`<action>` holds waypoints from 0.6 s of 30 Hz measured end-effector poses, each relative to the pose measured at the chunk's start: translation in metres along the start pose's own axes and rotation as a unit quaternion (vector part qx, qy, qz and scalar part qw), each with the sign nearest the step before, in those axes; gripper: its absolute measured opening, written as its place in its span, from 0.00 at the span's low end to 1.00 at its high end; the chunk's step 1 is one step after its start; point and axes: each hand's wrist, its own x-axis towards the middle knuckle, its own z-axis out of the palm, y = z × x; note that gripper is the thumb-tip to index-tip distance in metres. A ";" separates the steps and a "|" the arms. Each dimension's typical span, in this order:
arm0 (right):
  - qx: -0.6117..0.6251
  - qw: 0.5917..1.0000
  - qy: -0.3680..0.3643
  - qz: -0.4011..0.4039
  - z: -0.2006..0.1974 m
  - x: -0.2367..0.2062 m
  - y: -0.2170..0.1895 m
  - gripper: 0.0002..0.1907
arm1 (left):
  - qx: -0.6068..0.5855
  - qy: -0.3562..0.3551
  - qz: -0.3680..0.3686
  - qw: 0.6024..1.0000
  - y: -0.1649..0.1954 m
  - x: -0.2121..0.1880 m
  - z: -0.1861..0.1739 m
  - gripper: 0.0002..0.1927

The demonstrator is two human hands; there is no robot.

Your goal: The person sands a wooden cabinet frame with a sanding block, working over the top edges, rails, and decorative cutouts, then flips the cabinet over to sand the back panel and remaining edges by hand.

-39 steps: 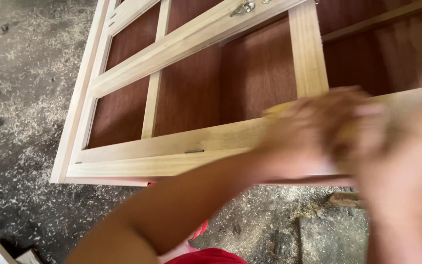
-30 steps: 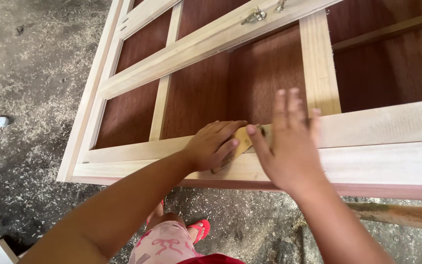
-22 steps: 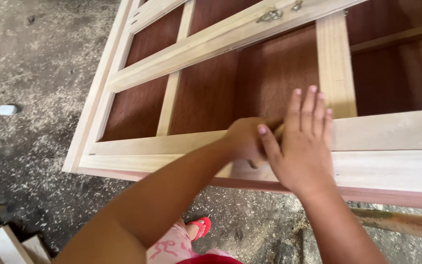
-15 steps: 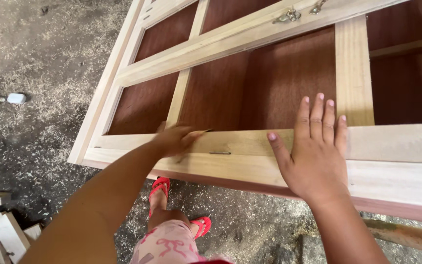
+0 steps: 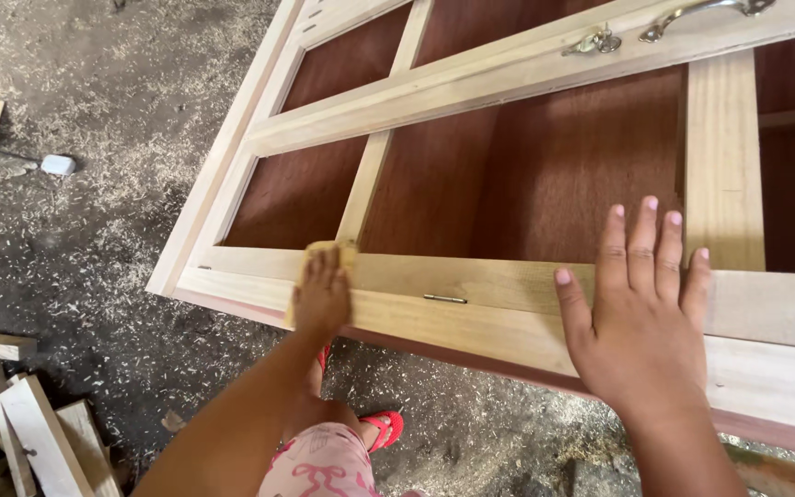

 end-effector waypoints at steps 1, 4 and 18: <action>0.006 1.000 -0.003 0.002 0.000 -0.001 0.000 0.41 | -0.008 -0.004 0.004 1.000 0.002 0.000 0.011 0.28; 0.025 1.000 -0.013 0.007 0.001 -0.001 0.002 0.42 | 0.028 -0.035 0.219 0.975 0.006 -0.004 0.037 0.29; 0.000 0.999 -0.031 0.008 0.003 -0.002 0.004 0.42 | 0.053 -0.058 0.316 0.946 0.046 0.013 0.038 0.25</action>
